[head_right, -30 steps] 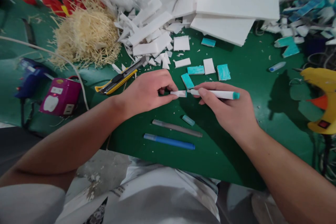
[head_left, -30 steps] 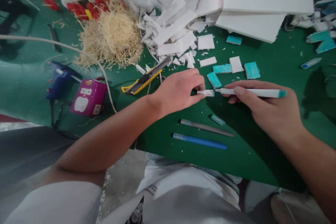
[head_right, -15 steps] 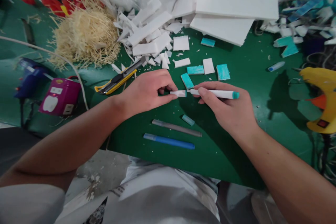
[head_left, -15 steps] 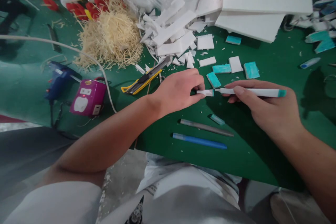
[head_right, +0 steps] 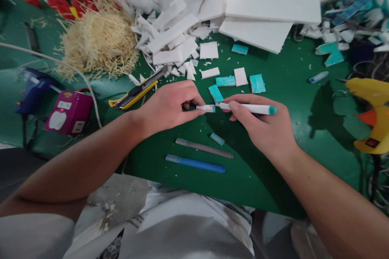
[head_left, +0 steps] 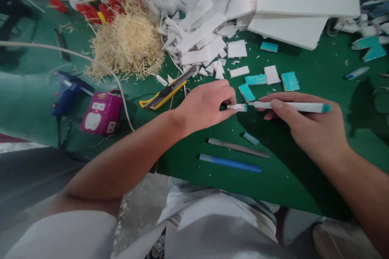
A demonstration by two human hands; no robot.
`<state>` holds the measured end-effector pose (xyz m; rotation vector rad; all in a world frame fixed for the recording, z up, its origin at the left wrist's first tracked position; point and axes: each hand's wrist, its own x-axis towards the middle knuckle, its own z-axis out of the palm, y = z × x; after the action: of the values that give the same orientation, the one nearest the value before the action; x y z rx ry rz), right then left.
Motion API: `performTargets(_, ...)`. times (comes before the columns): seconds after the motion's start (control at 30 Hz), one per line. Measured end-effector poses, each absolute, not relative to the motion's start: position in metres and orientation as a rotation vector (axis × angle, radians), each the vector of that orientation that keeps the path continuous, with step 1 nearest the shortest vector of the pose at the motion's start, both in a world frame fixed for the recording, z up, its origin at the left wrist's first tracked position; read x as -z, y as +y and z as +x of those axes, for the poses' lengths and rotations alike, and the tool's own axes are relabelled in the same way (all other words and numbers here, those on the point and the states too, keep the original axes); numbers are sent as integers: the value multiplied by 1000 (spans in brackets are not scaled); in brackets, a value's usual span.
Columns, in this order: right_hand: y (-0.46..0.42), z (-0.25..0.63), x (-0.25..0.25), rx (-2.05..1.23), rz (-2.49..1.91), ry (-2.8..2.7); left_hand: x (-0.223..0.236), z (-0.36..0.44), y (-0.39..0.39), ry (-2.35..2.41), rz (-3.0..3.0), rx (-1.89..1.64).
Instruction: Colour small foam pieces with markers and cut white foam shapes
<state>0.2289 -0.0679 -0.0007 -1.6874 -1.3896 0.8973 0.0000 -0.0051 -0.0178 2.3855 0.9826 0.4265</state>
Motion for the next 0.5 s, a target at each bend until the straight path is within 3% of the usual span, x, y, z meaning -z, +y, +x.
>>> performTargets(0.5,-69,227,-3,-891,-1735,-1401,18,3,-10,1009,2399,-435)
